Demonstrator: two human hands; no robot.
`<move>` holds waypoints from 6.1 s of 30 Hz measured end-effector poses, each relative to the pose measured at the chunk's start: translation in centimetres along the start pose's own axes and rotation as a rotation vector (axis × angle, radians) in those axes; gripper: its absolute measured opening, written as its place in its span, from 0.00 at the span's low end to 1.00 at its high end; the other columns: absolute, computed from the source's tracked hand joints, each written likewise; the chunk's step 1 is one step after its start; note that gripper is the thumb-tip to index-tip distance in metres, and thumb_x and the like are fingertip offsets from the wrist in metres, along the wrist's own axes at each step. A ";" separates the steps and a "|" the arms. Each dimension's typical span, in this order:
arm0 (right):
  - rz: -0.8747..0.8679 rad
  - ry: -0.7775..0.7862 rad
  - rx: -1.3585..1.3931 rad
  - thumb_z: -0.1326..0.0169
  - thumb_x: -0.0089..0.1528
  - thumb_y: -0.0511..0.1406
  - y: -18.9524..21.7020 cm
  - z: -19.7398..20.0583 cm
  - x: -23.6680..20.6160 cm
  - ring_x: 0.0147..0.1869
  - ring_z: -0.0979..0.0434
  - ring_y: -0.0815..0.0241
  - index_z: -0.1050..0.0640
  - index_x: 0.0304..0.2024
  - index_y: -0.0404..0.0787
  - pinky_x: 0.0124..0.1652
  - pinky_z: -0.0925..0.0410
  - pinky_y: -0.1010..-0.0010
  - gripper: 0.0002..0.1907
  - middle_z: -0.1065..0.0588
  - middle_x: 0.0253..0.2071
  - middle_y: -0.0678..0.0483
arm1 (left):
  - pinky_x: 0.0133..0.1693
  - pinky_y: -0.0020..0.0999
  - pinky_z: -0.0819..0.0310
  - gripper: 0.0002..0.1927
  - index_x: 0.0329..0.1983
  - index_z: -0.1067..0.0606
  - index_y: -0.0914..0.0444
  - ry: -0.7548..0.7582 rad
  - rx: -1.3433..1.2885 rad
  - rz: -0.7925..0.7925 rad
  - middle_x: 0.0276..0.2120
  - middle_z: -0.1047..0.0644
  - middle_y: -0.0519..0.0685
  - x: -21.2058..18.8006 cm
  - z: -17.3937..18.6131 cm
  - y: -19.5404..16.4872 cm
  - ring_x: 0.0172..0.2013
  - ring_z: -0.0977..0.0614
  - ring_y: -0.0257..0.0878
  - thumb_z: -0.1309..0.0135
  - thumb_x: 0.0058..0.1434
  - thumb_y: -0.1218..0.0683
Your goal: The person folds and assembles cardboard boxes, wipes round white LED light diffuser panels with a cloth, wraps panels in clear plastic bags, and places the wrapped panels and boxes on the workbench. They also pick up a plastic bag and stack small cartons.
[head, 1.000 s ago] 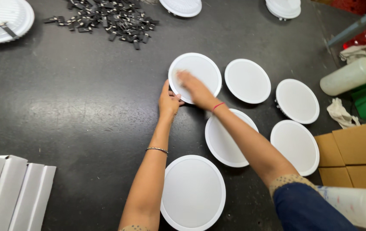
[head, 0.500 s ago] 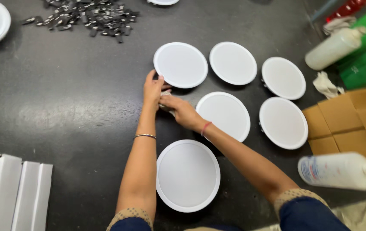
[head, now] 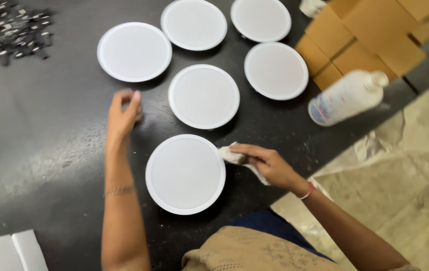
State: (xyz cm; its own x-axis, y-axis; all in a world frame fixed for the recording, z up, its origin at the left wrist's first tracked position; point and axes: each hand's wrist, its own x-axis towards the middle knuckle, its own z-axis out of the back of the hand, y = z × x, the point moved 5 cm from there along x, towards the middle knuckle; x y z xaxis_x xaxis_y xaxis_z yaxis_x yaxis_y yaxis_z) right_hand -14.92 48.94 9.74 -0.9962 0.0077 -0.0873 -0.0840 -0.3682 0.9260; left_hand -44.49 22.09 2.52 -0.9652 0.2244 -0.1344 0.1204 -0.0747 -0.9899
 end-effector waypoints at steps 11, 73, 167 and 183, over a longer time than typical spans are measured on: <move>-0.074 0.163 0.292 0.57 0.64 0.23 -4.3 3.2 -9.5 0.66 0.26 0.60 0.24 0.63 0.37 0.63 0.33 0.71 0.25 0.25 0.66 0.52 | 0.22 0.29 0.40 0.13 0.47 0.21 0.63 -0.064 0.475 0.228 0.29 0.27 0.46 -14.1 5.8 6.1 0.24 0.31 0.32 0.39 0.69 0.49; -0.392 -0.720 -0.510 0.45 0.67 0.35 -27.3 16.0 -24.1 0.54 0.26 0.42 0.23 0.48 0.40 0.54 0.34 0.53 0.09 0.25 0.48 0.44 | 0.54 0.35 0.18 0.11 0.60 0.33 0.73 -0.070 0.446 -0.474 0.53 0.25 0.59 -30.6 -22.3 -8.8 0.48 0.20 0.43 0.51 0.77 0.69; 0.358 0.760 0.651 0.59 0.74 0.47 5.3 -23.2 -3.8 0.84 0.51 0.44 0.47 0.77 0.40 0.74 0.52 0.58 0.34 0.46 0.79 0.42 | 0.41 0.36 0.25 0.34 0.77 0.43 0.59 -0.061 0.993 -0.463 0.79 0.49 0.44 -47.3 -9.6 -8.3 0.38 0.27 0.43 0.53 0.66 0.62; 0.822 0.454 -0.375 0.39 0.58 0.58 6.0 -29.8 -0.4 0.85 0.59 0.41 0.49 0.79 0.50 0.78 0.55 0.50 0.55 0.55 0.82 0.43 | 0.46 0.34 0.27 0.26 0.62 0.33 0.69 -0.978 0.530 -0.437 0.53 0.29 0.60 -44.8 10.0 -1.3 0.50 0.26 0.46 0.39 0.68 0.53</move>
State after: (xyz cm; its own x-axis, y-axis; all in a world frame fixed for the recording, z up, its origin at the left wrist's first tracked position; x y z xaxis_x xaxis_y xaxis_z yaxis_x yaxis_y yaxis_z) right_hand -14.26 19.02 4.40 -0.6313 -0.7057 0.3217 0.7152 -0.3694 0.5933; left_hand -3.78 2.44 10.30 -0.6958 -0.4869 0.5280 -0.1511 -0.6195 -0.7703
